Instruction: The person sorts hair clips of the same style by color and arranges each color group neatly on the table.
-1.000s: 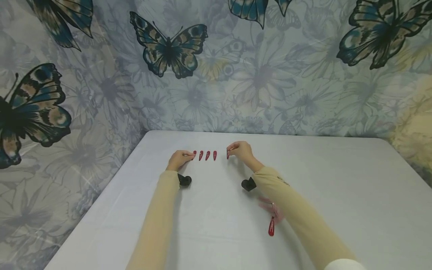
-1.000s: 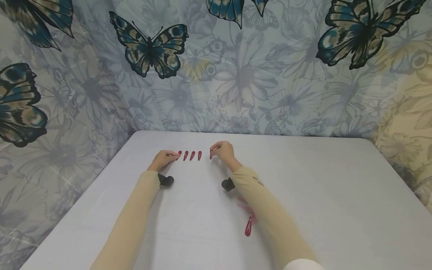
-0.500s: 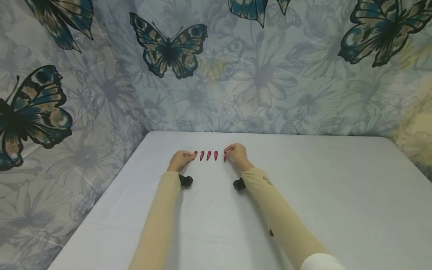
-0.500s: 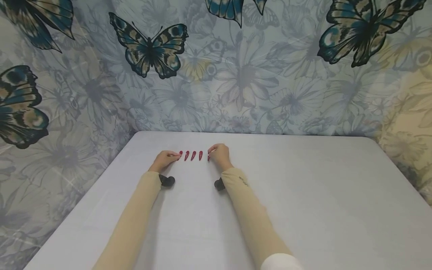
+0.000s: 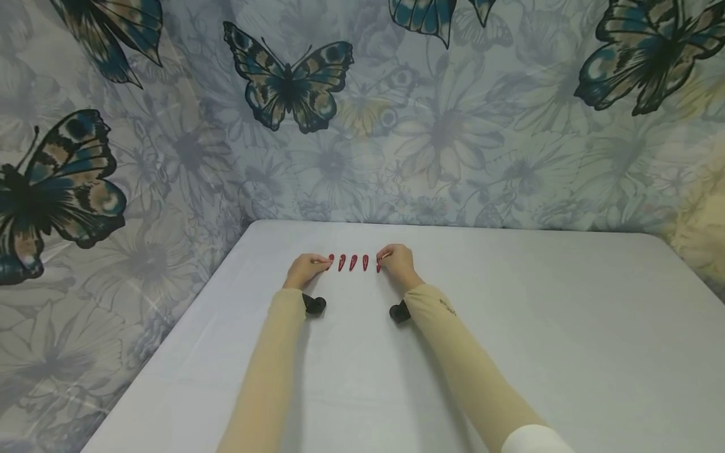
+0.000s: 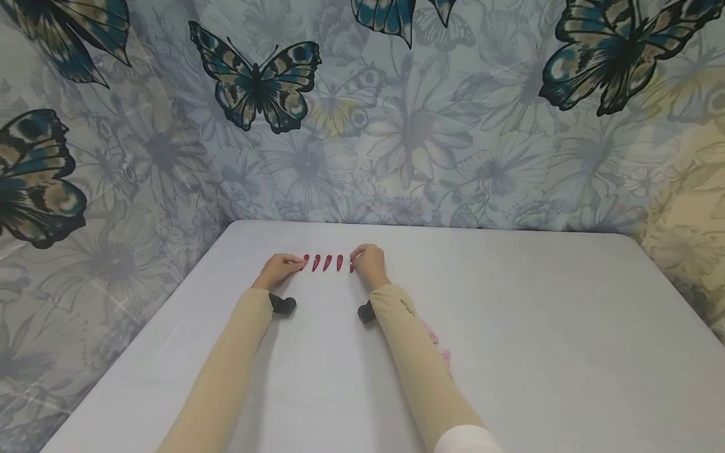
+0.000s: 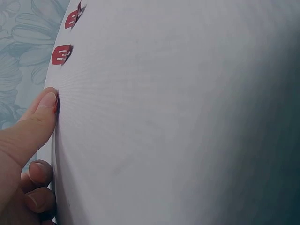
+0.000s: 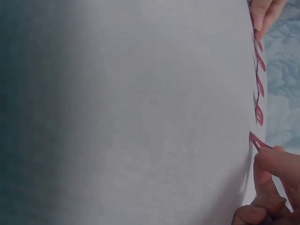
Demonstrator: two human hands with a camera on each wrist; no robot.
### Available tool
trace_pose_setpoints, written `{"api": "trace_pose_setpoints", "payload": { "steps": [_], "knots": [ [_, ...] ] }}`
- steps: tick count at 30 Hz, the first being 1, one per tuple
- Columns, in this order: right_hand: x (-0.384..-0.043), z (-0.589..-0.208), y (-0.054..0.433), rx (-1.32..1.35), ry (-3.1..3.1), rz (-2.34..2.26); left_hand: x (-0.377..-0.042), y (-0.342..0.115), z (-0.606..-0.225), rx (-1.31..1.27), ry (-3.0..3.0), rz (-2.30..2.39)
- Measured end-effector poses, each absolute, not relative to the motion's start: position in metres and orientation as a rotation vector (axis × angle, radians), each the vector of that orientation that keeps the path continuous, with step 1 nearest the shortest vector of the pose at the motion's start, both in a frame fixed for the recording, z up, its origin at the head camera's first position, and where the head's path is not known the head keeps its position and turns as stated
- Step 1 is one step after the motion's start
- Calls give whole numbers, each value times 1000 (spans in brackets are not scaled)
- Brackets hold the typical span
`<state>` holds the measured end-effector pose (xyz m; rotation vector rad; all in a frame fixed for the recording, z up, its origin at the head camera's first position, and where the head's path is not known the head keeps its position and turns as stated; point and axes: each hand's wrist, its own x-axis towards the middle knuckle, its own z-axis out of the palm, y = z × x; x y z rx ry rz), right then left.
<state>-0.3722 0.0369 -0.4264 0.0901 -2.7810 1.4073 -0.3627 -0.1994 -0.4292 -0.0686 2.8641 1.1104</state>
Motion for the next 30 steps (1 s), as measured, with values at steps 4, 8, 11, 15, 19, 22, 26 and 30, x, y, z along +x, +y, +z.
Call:
{"api": "trace_pose_setpoints", "payload": {
  "steps": [4,8,11,15,19,22,26,30],
  "knots": [
    [-388,-440,39,102,-2789,1434,-362,-199,-428,-78,2855,1116],
    [-475,-535,45,194,-2709,1392,-362,-199,-426,-84,2859,1124],
    [-555,-626,50,205,-2697,1345,-362,-199,-427,-85,2863,1108],
    [-609,-687,52,165,-2740,1335,-362,-198,-430,-91,2861,1096],
    [-587,-663,50,135,-2736,1319,-362,-198,-429,-105,2863,1102],
    [-542,-611,47,126,-2740,1301,-363,-198,-428,-114,2859,1112],
    [-549,-619,47,136,-2749,1283,-362,-198,-428,-105,2855,1112],
    [-588,-664,47,145,-2773,1232,-361,-199,-429,-81,2858,1102]
  ]
}}
